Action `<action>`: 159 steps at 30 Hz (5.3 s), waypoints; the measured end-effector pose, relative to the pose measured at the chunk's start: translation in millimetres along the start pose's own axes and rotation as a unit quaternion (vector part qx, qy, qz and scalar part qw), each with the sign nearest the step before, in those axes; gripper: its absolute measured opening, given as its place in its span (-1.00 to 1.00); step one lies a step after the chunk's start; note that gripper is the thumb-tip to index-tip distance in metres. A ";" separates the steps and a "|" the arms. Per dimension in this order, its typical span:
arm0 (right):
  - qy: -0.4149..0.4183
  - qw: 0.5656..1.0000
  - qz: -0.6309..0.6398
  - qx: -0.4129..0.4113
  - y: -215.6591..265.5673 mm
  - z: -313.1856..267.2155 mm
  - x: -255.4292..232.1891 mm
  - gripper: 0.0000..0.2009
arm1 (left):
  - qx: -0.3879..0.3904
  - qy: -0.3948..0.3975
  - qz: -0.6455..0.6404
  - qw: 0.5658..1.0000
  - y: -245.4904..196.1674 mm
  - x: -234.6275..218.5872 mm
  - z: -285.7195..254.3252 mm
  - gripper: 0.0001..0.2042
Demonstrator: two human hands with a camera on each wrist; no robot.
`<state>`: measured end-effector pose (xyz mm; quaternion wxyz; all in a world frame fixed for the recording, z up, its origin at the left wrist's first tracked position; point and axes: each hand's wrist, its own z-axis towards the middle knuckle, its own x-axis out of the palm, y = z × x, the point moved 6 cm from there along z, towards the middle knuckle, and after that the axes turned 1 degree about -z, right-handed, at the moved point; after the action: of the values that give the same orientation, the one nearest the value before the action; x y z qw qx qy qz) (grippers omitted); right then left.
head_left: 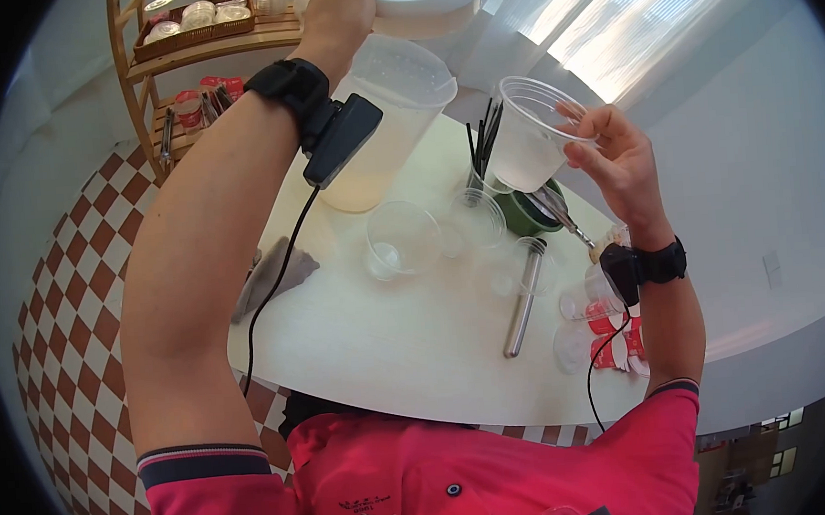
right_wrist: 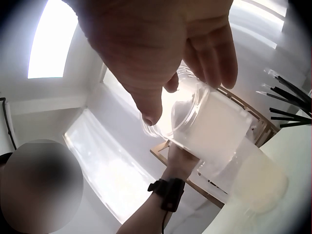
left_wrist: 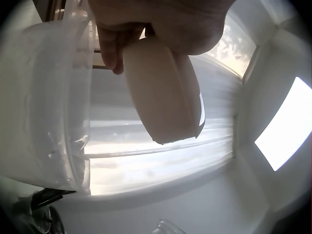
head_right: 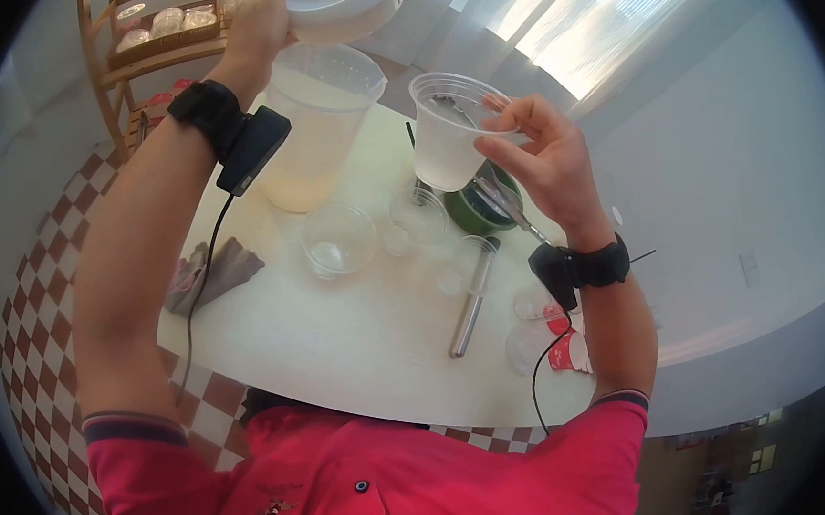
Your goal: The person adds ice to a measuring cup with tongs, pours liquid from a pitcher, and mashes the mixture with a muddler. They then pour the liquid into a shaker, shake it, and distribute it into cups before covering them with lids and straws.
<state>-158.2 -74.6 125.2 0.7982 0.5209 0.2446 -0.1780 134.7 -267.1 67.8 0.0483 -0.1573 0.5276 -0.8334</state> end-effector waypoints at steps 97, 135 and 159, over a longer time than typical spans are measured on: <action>-0.169 0.983 -0.062 0.035 -80.8 -213.8 134.0 -0.60 | -0.026 0.184 0.351 0.918 -14.1 -19.2 -24.9 -0.42; -0.221 0.974 -0.042 -0.034 -104.5 -221.6 131.9 -0.53 | 0.155 0.348 0.634 0.673 -49.6 60.4 -44.8 -0.48; -0.200 0.979 -0.028 -0.012 -98.7 -217.0 138.3 -0.18 | 0.219 0.483 0.486 0.695 5.0 36.8 -15.6 -0.60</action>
<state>-142.9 81.9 -101.3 0.8321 0.4576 0.0966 -0.2981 94.5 -264.9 64.9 0.2184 0.5598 0.2838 -0.7472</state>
